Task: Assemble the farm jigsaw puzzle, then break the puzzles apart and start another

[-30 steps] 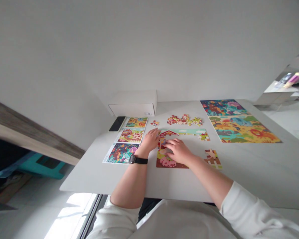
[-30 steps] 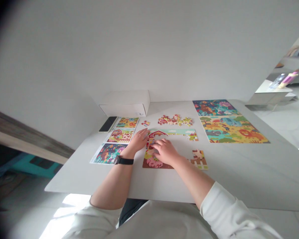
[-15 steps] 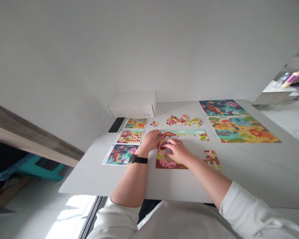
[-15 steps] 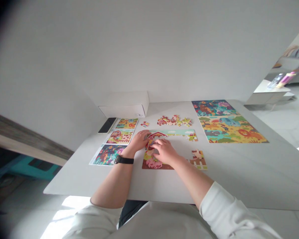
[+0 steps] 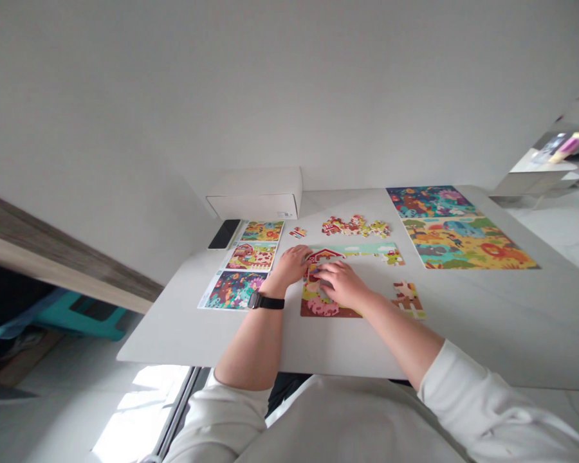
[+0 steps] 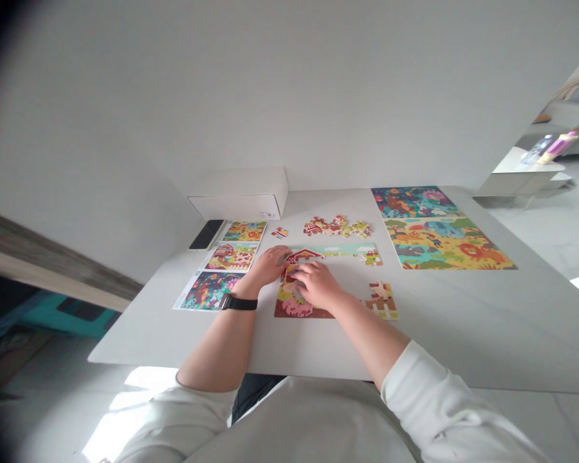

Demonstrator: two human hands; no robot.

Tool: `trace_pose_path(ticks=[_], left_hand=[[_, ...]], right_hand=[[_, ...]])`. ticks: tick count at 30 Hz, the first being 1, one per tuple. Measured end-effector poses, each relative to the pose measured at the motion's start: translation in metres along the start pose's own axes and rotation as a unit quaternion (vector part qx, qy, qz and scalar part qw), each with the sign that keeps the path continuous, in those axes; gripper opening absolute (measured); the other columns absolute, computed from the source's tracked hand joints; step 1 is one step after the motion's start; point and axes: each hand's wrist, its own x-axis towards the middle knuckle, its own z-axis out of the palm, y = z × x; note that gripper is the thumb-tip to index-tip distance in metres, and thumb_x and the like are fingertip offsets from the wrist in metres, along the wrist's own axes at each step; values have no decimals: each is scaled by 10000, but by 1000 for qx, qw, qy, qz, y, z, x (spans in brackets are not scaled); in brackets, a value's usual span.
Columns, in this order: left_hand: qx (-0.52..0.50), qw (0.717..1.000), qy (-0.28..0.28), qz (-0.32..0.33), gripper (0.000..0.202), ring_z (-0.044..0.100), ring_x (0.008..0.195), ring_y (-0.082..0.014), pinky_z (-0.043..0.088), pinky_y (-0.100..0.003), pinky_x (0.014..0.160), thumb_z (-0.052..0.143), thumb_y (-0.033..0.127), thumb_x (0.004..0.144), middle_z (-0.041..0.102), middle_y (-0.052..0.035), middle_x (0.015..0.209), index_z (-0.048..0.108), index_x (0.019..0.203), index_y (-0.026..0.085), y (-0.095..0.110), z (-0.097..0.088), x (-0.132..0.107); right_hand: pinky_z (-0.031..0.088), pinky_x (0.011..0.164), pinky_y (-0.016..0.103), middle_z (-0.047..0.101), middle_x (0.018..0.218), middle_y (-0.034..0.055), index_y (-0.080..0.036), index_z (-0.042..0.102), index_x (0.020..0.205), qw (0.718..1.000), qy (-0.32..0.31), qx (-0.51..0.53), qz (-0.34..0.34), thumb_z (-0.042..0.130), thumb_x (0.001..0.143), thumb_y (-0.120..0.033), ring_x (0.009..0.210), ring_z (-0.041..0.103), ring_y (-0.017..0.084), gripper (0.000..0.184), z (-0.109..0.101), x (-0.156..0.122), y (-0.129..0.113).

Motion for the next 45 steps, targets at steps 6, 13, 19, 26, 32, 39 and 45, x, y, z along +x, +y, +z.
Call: trace_pose_path(ticks=[6,13,19,26,32,39,45], left_hand=[[-5,1000,-23,-10,360,605,1427,-250,432,-409,1264,652,282,988,682,-114,1483,718,1334,213,3,-6,-1],[18,998,-56,-39,468,512,1533,-267,358,-415,1309,618,313,1014,569,-111,1631,658,1472,227,8,-8,-2],[42,992,-105,-53,553,386,1617,-303,308,-526,1321,526,344,1053,422,-91,1737,532,1603,289,8,-7,-2],[29,987,-137,-75,602,279,1664,-303,199,-590,1341,453,359,1068,323,-95,1782,429,1667,303,9,-3,0],[40,986,-145,-76,624,264,1668,-328,205,-594,1341,477,353,1053,318,-91,1787,424,1674,315,11,-3,1],[45,987,-133,-75,645,253,1669,-344,195,-611,1338,483,368,1041,313,-91,1790,416,1680,302,11,0,1],[47,986,-141,-70,662,236,1675,-330,175,-610,1342,462,307,1031,293,-102,1796,400,1689,269,10,-1,0]], right_hand=[[488,1114,477,747,1357,100,-226,804,1268,1000,-6,1,-18,692,965,-147,1174,643,280,332,-3,2,0],[486,1119,479,729,1342,113,-233,811,1240,1000,-2,-2,-12,711,956,-140,1187,635,276,314,-3,2,-2],[489,1127,479,718,1304,117,-238,803,1266,1000,-1,0,-5,709,971,-172,1207,629,282,317,-2,0,1],[488,1152,521,717,1381,120,-258,794,1304,1000,-7,17,5,734,947,-168,1272,627,299,373,-2,1,-3],[465,1213,528,673,1485,129,-229,729,1412,995,66,-14,71,682,989,-247,1365,610,308,426,-45,-7,38],[458,1240,520,689,1456,145,-221,754,1359,983,51,-43,171,752,906,-266,1388,627,316,455,-104,-53,150],[511,1183,496,719,1412,138,-231,796,1280,984,24,-32,173,761,907,-347,1317,682,304,392,-97,-73,169]])
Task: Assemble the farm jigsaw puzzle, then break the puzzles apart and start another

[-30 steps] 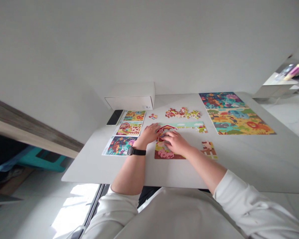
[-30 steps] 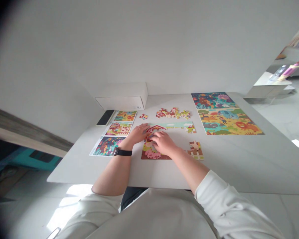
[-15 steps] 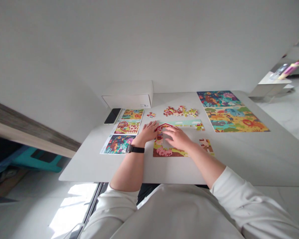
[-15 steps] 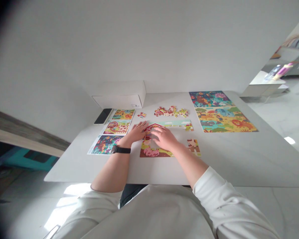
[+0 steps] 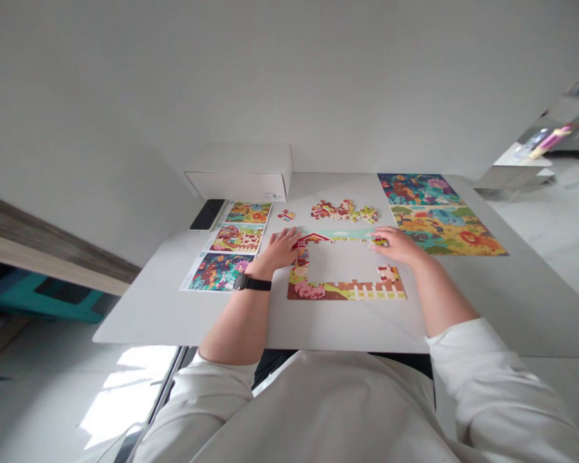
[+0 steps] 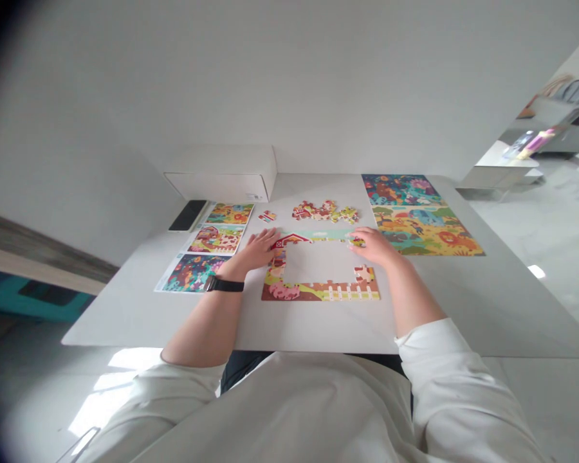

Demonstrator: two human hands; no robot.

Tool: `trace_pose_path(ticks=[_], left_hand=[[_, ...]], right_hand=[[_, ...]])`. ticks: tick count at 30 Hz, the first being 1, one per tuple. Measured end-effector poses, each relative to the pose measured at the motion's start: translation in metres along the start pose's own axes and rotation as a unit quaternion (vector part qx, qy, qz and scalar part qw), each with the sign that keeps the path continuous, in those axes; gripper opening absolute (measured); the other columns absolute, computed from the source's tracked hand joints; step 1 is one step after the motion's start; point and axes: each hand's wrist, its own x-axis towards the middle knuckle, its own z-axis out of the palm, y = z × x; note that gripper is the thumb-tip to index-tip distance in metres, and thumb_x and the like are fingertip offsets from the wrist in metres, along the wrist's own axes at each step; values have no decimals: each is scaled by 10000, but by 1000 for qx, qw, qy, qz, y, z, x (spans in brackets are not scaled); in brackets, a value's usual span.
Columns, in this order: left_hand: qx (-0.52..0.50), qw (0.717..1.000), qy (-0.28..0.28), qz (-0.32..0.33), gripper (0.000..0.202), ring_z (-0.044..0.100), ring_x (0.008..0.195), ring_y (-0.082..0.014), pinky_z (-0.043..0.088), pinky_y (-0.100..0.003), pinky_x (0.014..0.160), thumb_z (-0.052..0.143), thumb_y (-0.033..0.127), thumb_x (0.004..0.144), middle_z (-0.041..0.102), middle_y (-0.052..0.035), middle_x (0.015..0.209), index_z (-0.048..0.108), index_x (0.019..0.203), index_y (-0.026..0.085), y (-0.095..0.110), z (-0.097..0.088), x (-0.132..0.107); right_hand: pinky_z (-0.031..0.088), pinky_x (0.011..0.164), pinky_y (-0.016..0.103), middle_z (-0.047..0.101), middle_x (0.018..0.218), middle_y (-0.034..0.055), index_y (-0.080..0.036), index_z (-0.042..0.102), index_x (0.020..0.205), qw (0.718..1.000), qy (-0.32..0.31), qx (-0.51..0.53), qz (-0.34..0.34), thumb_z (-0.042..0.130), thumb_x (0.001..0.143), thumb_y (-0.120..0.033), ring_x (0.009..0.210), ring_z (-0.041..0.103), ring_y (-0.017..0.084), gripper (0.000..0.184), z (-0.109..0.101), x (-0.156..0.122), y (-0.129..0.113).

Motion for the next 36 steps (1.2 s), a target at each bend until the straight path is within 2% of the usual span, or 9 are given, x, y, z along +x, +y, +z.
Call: trace_pose_path(ticks=[6,9,13,18,22,31,36], left_hand=[[-4,1000,0,-4,643,225,1680,-319,164,-578,1353,457,332,1051,288,-88,1800,402,1690,283,0,0,-1],[-14,1000,-9,-1,642,198,1687,-325,147,-571,1355,464,431,1069,249,-91,1811,400,1690,284,-1,-5,-4],[-20,999,-24,23,789,203,1682,-355,135,-591,1350,614,575,998,235,-115,1812,384,1697,291,0,-12,-9],[-19,999,-19,37,781,227,1675,-351,136,-579,1351,626,575,995,264,-99,1806,388,1694,320,0,-14,-10],[-14,999,-30,34,823,189,1686,-353,121,-568,1357,622,586,992,226,-96,1817,346,1716,309,-4,-11,-7],[-20,998,-46,46,861,152,1689,-382,110,-595,1353,616,668,969,196,-61,1829,321,1723,372,-8,-13,-9],[-22,998,-39,53,847,160,1684,-406,128,-628,1341,623,654,975,203,-67,1828,317,1721,394,-7,-13,-11]], right_hand=[[517,1178,490,738,1364,145,-220,799,1285,1000,-9,-4,-25,769,899,-328,1281,696,305,402,-3,-2,1],[509,1189,503,730,1376,148,-224,800,1285,1000,-2,-7,-20,779,895,-327,1291,690,311,404,-2,-4,3],[483,1214,511,686,1461,155,-218,787,1310,1000,0,-13,-10,779,906,-352,1356,653,319,425,2,-6,6],[448,1243,522,654,1511,166,-203,770,1341,1000,-3,-4,-6,777,912,-374,1422,608,330,461,4,-4,9],[458,1237,532,666,1495,141,-244,783,1319,1000,3,24,-5,803,885,-387,1413,615,335,458,4,-3,10],[487,1209,533,697,1431,130,-270,806,1268,999,7,37,-6,843,840,-415,1350,655,349,454,3,-4,9],[485,1210,536,690,1417,137,-267,801,1275,999,4,35,-8,847,833,-410,1342,654,342,467,5,-6,11]])
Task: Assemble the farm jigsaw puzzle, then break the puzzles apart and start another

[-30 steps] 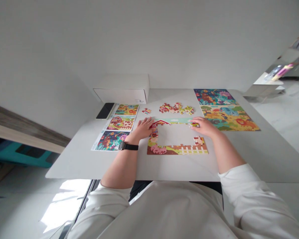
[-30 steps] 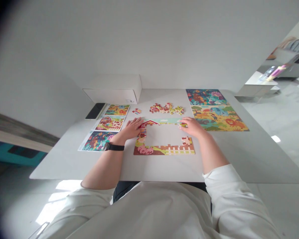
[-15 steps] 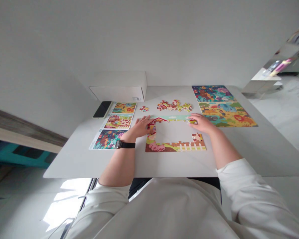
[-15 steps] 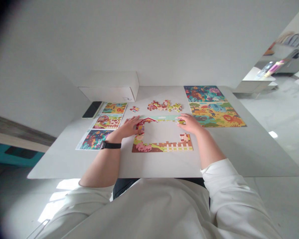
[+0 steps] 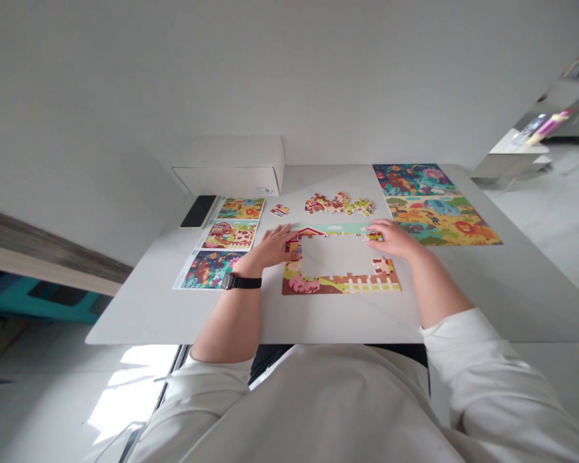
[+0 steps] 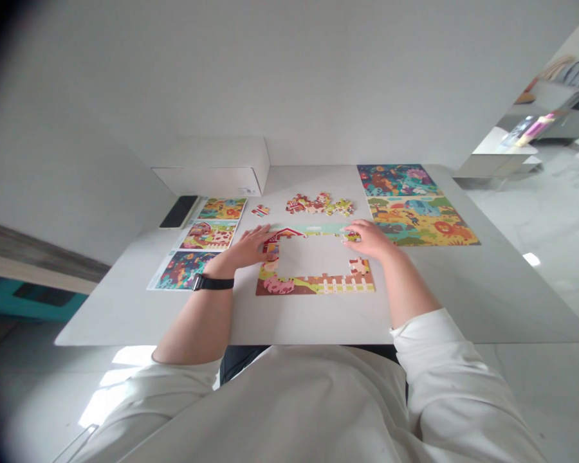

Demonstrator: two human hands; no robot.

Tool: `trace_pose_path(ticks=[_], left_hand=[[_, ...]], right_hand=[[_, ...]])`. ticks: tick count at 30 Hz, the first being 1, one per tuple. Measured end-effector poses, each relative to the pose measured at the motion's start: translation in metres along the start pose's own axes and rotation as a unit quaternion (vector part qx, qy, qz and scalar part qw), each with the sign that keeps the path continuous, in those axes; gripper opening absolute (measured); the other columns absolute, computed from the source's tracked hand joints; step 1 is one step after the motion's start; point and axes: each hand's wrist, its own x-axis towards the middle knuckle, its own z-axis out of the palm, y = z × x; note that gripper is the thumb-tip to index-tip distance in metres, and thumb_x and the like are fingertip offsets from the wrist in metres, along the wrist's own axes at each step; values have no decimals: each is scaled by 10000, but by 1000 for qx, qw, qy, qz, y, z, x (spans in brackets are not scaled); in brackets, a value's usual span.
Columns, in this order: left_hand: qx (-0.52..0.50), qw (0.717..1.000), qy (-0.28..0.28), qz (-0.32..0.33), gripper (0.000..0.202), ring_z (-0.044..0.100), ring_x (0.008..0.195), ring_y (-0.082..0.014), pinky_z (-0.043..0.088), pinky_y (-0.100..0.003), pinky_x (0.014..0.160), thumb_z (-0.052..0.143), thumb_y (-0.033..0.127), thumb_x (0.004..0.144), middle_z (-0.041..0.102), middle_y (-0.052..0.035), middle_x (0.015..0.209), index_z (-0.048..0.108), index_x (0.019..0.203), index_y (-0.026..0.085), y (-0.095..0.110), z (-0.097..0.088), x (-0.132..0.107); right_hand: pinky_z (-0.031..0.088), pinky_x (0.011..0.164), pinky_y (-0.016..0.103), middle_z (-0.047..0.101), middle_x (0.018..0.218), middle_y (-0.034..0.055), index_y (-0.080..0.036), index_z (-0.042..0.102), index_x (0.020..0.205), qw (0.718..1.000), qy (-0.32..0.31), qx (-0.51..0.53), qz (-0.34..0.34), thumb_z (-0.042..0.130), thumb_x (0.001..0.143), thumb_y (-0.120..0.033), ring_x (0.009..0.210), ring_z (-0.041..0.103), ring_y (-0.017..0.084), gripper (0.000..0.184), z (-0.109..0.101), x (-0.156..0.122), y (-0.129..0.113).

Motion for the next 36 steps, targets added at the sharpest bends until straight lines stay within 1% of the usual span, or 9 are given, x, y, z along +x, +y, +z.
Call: trace_pose_path(ticks=[5,10,14,17,26,29,32,34,36], left_hand=[[-2,1000,7,-1,870,183,1677,-415,150,-647,1331,660,634,959,231,-87,1819,319,1721,386,4,1,-2],[4,1000,20,8,893,198,1678,-391,167,-642,1329,713,584,939,261,-64,1812,298,1717,440,4,5,-4],[4,1000,24,7,876,246,1668,-367,163,-617,1340,716,560,940,271,-88,1806,338,1713,392,4,4,-1],[-2,1000,21,12,875,269,1661,-364,155,-605,1348,724,562,928,275,-113,1802,377,1704,353,4,3,2],[3,998,47,43,891,348,1621,-401,237,-574,1337,760,589,887,379,-122,1756,437,1681,346,-4,5,11],[8,998,49,37,912,368,1607,-406,244,-591,1330,775,594,867,389,-112,1751,427,1681,375,-6,7,12],[7,998,53,25,908,394,1589,-411,266,-584,1325,810,568,826,420,-88,1736,473,1652,395,-6,8,13],[-8,997,71,28,852,433,1565,-403,300,-561,1317,807,549,819,476,-94,1699,542,1609,368,-4,8,13],[-45,991,122,34,711,512,1505,-367,360,-513,1291,740,544,870,574,-115,1612,628,1531,306,-1,5,13]], right_hand=[[488,1207,531,686,1408,133,-270,799,1276,1000,2,-4,-6,840,846,-389,1335,652,333,448,1,0,1],[472,1227,515,695,1419,113,-281,805,1280,1000,-3,1,3,701,935,-237,1344,655,302,363,-3,1,-4],[464,1233,510,695,1429,130,-254,802,1294,1000,-14,-8,17,617,950,-130,1362,644,292,410,-6,2,-8],[461,1235,509,702,1420,130,-248,803,1288,1000,-16,-15,18,611,942,-101,1351,650,282,422,-7,2,-10],[479,1214,495,734,1386,123,-249,813,1265,1000,-13,-12,20,682,921,-104,1327,672,281,396,-12,0,-17],[478,1216,489,728,1401,123,-260,816,1266,999,-18,-12,24,722,903,-125,1335,672,282,399,-13,0,-18],[480,1216,487,719,1421,110,-290,821,1254,999,-23,-14,30,776,885,-178,1345,668,284,388,-13,0,-18],[476,1217,488,713,1434,107,-293,824,1243,999,-25,-21,34,795,883,-213,1352,663,288,369,-13,-1,-19],[479,1213,485,719,1427,105,-284,819,1243,999,-20,-26,37,788,894,-230,1343,667,286,354,-12,-1,-21]])
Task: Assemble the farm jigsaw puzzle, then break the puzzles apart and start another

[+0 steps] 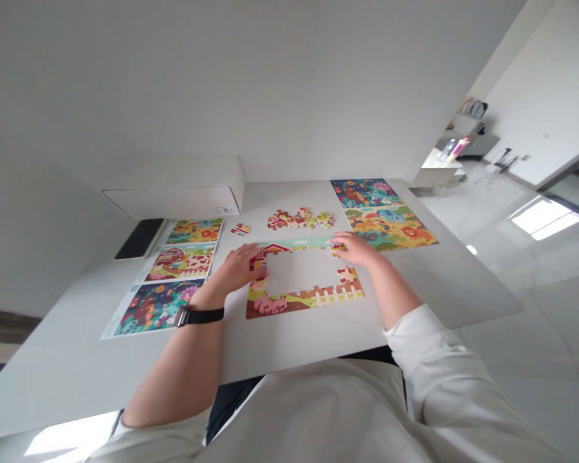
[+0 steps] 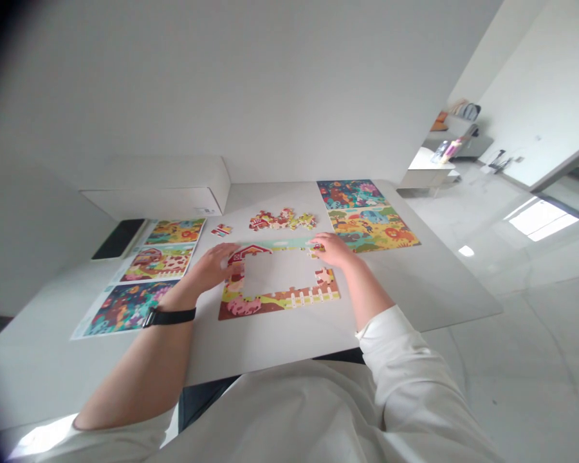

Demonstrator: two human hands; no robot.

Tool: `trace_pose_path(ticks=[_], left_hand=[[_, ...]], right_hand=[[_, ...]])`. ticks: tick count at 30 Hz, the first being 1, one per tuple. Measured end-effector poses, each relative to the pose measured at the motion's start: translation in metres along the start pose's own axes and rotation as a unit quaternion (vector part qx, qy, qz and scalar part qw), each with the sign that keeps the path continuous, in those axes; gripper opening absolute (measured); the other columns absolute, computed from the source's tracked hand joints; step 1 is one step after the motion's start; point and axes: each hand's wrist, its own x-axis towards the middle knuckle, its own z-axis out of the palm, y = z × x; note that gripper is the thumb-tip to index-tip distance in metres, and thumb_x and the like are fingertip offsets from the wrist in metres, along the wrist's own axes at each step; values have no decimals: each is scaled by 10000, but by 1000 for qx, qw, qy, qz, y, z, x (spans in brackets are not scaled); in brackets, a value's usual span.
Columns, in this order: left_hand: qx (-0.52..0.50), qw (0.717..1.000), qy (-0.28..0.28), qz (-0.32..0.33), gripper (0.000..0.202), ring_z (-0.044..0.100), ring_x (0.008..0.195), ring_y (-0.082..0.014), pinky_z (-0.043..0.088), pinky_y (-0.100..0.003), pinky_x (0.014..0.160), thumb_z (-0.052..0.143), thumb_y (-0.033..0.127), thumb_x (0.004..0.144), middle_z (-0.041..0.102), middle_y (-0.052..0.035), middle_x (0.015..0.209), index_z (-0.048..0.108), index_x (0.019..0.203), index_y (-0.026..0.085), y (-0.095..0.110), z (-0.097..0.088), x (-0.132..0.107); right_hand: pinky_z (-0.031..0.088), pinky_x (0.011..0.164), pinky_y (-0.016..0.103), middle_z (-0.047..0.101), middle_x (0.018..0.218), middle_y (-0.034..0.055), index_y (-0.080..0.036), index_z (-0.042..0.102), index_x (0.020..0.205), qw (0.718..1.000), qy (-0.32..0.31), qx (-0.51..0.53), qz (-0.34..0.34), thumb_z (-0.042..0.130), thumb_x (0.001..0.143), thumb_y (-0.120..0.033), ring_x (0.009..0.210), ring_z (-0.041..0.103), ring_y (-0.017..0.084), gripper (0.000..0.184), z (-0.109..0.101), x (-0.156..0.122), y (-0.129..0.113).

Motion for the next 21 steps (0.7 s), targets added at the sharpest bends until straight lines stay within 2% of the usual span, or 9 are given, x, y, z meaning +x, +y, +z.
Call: trace_pose_path(ticks=[3,6,9,12,14,16,21], left_hand=[[-65,990,126,-20,467,653,1332,-292,477,-431,1185,560,491,985,723,-111,1394,732,1347,252,9,-8,-1],[-122,964,218,-87,376,752,991,-230,565,-345,950,480,411,1015,800,-61,1027,767,1191,244,20,-18,-3],[-171,936,266,-157,328,679,675,-192,513,-276,696,521,451,1007,692,-4,659,768,1028,235,29,-24,-4],[-258,891,309,-209,479,535,488,-165,406,-255,533,518,587,1009,513,11,467,654,721,229,32,-28,3],[-339,855,327,-216,561,448,425,-136,356,-247,477,485,642,1014,451,18,442,554,638,233,32,-33,13],[-391,835,330,-202,520,436,422,-117,356,-232,464,509,623,1008,465,26,472,563,680,224,31,-39,28],[-421,836,303,-178,248,575,533,-111,462,-213,532,624,422,925,655,7,698,665,989,186,28,-52,75]], right_hand=[[513,1174,468,753,1359,110,-253,797,1270,999,39,6,9,738,930,-236,1286,696,273,346,0,1,-3],[538,1142,460,773,1303,117,-229,776,1288,995,98,15,23,675,960,-239,1236,719,267,343,-1,3,-7],[540,1140,465,780,1287,111,-238,773,1271,990,134,27,18,639,965,-238,1218,727,268,334,0,5,-10],[545,1133,472,781,1289,110,-245,770,1259,988,148,49,3,623,967,-246,1223,727,273,328,0,7,-13],[553,1121,468,781,1297,105,-249,763,1263,985,155,71,0,615,973,-252,1227,727,269,326,-2,11,-14],[557,1113,458,783,1301,95,-252,758,1266,983,160,93,-1,613,981,-262,1213,732,256,320,-7,18,-15],[560,1108,454,792,1284,74,-266,777,1236,984,141,110,-5,642,978,-284,1177,743,244,292,-31,50,-22]])
